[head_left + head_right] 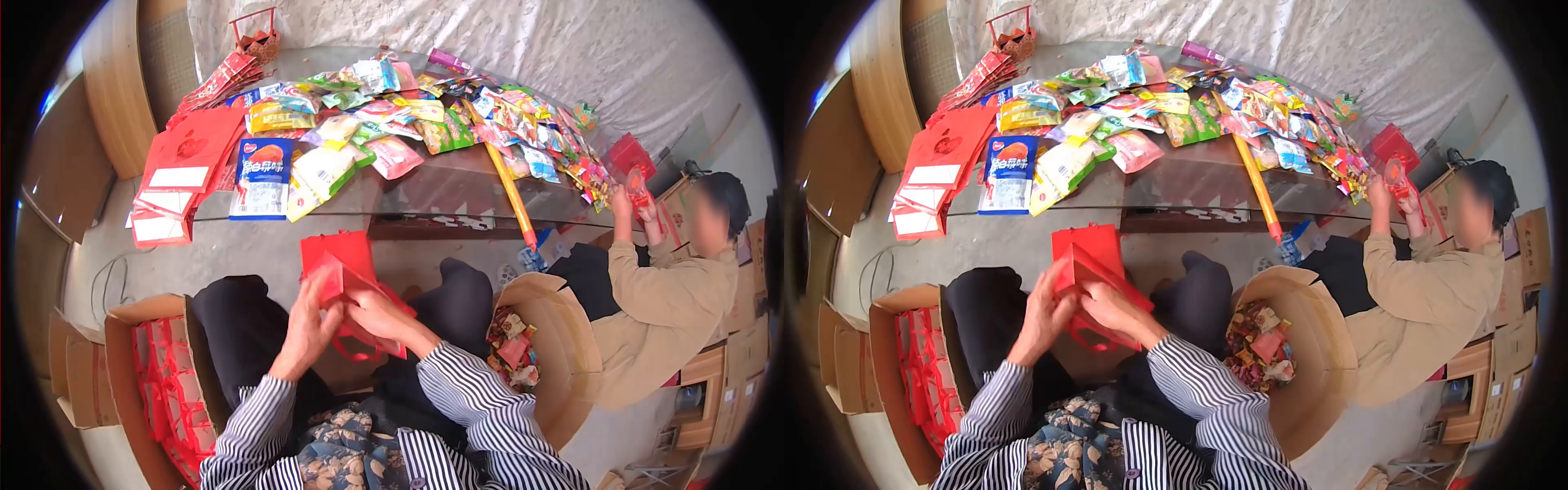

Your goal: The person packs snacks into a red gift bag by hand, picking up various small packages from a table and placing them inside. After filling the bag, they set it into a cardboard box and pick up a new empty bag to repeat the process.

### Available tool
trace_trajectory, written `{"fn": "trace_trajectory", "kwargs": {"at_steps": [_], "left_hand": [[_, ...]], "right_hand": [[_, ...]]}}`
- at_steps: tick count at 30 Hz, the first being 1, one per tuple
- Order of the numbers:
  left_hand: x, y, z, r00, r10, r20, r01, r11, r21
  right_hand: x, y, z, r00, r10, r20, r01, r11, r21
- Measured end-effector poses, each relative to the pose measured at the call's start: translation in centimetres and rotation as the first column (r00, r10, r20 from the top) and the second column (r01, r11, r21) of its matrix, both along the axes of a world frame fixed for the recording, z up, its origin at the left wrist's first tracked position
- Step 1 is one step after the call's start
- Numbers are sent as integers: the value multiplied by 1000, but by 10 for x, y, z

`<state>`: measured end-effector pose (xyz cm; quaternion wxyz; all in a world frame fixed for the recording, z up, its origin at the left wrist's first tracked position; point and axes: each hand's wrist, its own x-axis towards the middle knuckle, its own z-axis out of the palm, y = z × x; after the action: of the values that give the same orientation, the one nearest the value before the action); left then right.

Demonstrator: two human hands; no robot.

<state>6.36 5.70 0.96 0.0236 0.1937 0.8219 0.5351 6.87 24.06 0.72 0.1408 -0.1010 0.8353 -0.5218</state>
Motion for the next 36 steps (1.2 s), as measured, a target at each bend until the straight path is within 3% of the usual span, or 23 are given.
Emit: {"fn": "trace_trajectory", "kwargs": {"at_steps": [2,3,4,6,8,9,12,15,19,22,24,26,31,34,36], "left_hand": [[-22,-5,-10,998,47,-47,-46,999,12],[-28,-8,-10,998,57,-38,-57,998,-16],[-36,-8,-9,997,65,-33,-66,997,-39],[-48,-9,-9,997,79,-22,-80,995,-60],[-56,-9,-12,996,91,-2,-91,994,-62],[-61,-11,-18,995,76,-70,-80,995,-60],[-62,-12,-8,991,105,-85,-115,986,-120],[-48,-10,7,798,131,-588,-300,933,-200],[-29,-15,18,814,-179,-553,3,952,-305],[-32,-14,13,771,-390,-504,139,875,-464],[-38,-20,8,756,-446,-478,179,844,-505],[-44,-24,12,752,-455,-477,193,844,-501],[-43,-33,7,771,-398,-498,169,881,-442],[-30,-30,-2,763,-454,-460,240,860,-451],[-28,-26,-1,716,-427,-552,226,890,-396]], "right_hand": [[7,0,10,982,44,-185,-24,994,110],[9,-3,7,926,-49,-375,62,998,23],[12,-2,23,905,-91,-417,86,996,-30],[5,4,28,696,-116,-708,234,969,72],[1,13,34,671,-66,-739,368,894,254],[-3,16,24,663,-111,-741,431,866,255],[-7,33,3,900,-112,-422,332,803,496],[-7,34,0,859,-111,-501,382,789,481],[-9,32,-2,862,-142,-487,393,794,464],[-12,28,-3,859,-213,-465,405,838,365],[-13,29,-5,886,-249,-391,382,870,312],[-15,31,-16,895,-286,-341,368,907,206],[-7,27,-12,971,-198,-133,232,915,330],[-3,24,-6,968,-196,-159,238,915,326],[-3,22,-6,942,-223,-251,297,903,312]]}}
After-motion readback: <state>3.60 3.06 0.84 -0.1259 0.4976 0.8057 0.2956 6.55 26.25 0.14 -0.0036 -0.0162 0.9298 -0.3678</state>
